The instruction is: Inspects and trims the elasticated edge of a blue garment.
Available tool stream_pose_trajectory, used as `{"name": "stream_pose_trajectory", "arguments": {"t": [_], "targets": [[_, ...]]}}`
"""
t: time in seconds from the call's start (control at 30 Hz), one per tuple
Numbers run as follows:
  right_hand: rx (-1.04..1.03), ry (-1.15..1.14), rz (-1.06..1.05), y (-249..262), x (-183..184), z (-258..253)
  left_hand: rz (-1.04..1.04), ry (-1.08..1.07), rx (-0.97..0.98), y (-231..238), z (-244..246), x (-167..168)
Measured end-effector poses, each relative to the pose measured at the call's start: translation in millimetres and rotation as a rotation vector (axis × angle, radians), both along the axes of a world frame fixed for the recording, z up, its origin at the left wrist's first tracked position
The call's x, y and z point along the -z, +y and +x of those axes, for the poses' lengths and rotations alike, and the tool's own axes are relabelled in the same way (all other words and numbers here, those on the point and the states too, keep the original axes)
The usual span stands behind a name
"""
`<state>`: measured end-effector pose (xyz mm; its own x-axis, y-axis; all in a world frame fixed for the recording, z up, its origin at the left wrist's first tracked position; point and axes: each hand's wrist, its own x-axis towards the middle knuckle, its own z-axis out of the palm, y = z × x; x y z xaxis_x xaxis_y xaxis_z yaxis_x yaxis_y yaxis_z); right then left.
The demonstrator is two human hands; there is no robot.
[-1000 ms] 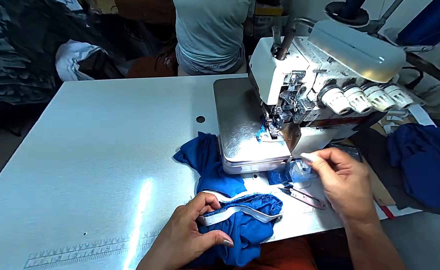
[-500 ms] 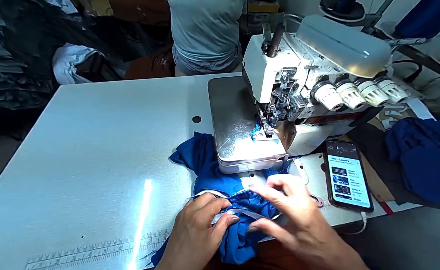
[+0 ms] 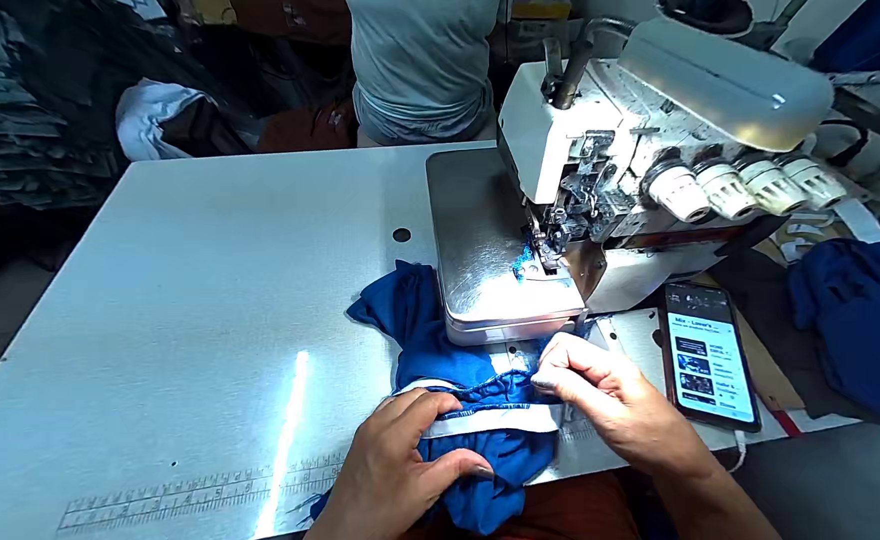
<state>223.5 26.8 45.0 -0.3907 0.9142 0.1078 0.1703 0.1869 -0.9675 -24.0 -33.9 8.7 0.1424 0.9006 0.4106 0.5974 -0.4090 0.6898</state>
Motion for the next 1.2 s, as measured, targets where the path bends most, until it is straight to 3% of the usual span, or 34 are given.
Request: {"name": "stream_pose_trajectory", "arguments": {"t": [0.1, 0.17, 0.3, 0.67, 0.73, 0.83, 0.9, 0.97, 1.03, 1.2], "targets": [[-0.125, 0.059, 0.092, -1, -9, -11, 0.018, 0.032, 0.016, 1, 5, 0], [-0.321, 0.109, 0.141, 2, -18, -15, 0.026, 0.073, 0.044, 3, 6, -2], [-0.644, 0.127, 0.064, 10, -21, -27, 0.037, 0.155, 0.14, 5, 8, -3], [-0.679, 0.161, -0.132, 6, -25, -34, 0.049, 0.104, 0.214, 9, 0, 1], [-0.586, -0.01, 0.136, 6, -26, -28, 0.008, 0.078, 0.236, 8, -6, 3], [-0.236, -0.475, 0.817, 22, -26, 8, -0.017, 0.04, 0.191, 1, -27, 7], [-0.028, -0.717, 0.956, 32, -38, 39, -0.025, 0.035, 0.121, -2, -42, 7], [0.044, -0.81, 0.932, 33, -44, 51, -0.046, 0.03, 0.112, -2, -44, 5], [-0.007, -0.763, 0.868, 24, -39, 45, -0.076, 0.027, 0.141, 2, -37, 2], [-0.386, -0.367, 0.482, 1, -9, 5, -0.065, 0.053, 0.128, 7, -23, -5]]}}
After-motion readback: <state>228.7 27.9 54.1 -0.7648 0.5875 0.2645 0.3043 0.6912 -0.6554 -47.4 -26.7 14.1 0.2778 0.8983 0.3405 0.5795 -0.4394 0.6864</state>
